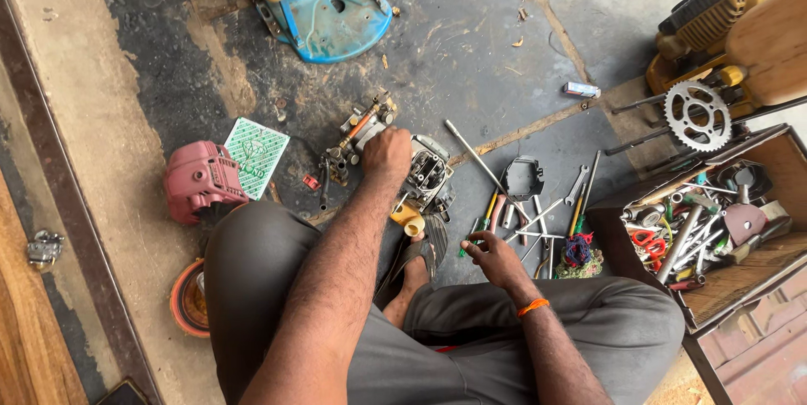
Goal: The person sits on the floor of a repair workshop working on a small engine carburetor assembly. They use a screwdriver to loosen and adjust parts on the carburetor, pick through a toolbox of loose tools and parts, reposition the engine assembly, and continue turning fasteners by hand and with the screwdriver.
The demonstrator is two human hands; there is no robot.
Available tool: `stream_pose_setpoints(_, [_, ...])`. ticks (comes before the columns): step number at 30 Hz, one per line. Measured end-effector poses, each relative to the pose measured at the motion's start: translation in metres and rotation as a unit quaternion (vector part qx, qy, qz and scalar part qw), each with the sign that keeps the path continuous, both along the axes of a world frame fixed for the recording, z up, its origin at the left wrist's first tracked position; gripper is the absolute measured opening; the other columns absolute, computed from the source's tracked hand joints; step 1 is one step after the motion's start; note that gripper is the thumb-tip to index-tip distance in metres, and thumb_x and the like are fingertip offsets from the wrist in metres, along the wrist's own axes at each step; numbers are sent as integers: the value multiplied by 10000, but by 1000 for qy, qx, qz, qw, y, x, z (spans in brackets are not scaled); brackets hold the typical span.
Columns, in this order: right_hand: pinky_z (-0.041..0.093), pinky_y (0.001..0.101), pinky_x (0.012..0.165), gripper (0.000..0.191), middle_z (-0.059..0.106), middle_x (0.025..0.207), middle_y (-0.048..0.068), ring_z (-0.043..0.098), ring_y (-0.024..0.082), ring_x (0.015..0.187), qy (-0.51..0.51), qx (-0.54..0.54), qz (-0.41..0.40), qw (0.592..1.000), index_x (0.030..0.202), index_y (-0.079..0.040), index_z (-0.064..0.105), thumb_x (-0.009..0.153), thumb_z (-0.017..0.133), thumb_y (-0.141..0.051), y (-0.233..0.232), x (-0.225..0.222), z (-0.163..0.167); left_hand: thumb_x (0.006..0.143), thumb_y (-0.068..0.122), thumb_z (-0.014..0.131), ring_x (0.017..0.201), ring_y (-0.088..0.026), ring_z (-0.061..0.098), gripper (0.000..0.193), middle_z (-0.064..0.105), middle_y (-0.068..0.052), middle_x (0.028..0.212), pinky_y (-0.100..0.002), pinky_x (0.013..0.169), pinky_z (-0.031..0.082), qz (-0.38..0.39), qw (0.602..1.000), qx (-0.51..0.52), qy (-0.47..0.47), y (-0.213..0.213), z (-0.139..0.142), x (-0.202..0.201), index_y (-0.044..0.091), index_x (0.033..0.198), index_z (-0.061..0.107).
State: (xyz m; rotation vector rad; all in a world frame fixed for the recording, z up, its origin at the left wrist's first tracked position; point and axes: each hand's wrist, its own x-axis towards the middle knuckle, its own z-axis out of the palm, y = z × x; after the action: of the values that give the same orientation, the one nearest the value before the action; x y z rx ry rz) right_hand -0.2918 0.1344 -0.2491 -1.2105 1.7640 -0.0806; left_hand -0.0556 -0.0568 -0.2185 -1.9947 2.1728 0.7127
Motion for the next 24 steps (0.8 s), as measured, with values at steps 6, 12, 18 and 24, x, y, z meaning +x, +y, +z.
stream_pose_setpoints(6, [603,375,831,611,775,1139,136,780,241,936,-16,-32,0,999,1320,-62,637,923,641,-526,1,1,3,962,43,659,1012,-274,715,93,716,-163,1153,-394,817,626,-2,998,-62,-5,4,8,0,12,1001,738])
stream_pose_setpoints(12, [595,372,856,609,789,1103,149,777,230,970,-7,-20,-1,1000,1334,-72,632,935,632,-531,0,1,4,974,60,668,894,-236,736,98,728,-173,1089,-341,692,633,-19,999,-36,-32,3,9,0,-7,1017,726])
stream_pose_setpoints(18, [596,380,910,614,773,1154,105,775,209,1006,22,2,9,1000,1361,-113,615,944,595,-563,2,1,3,1040,40,612,748,-170,739,117,737,-175,998,-254,540,624,-6,999,-4,-44,3,10,-4,-27,1041,708])
stream_pose_setpoints(24, [604,390,934,628,772,1179,105,773,206,1026,26,7,20,999,1375,-121,604,947,575,-581,1,2,4,954,32,685,905,-239,680,150,666,-169,1144,-298,691,631,35,999,27,-1,6,15,-7,1,1100,674])
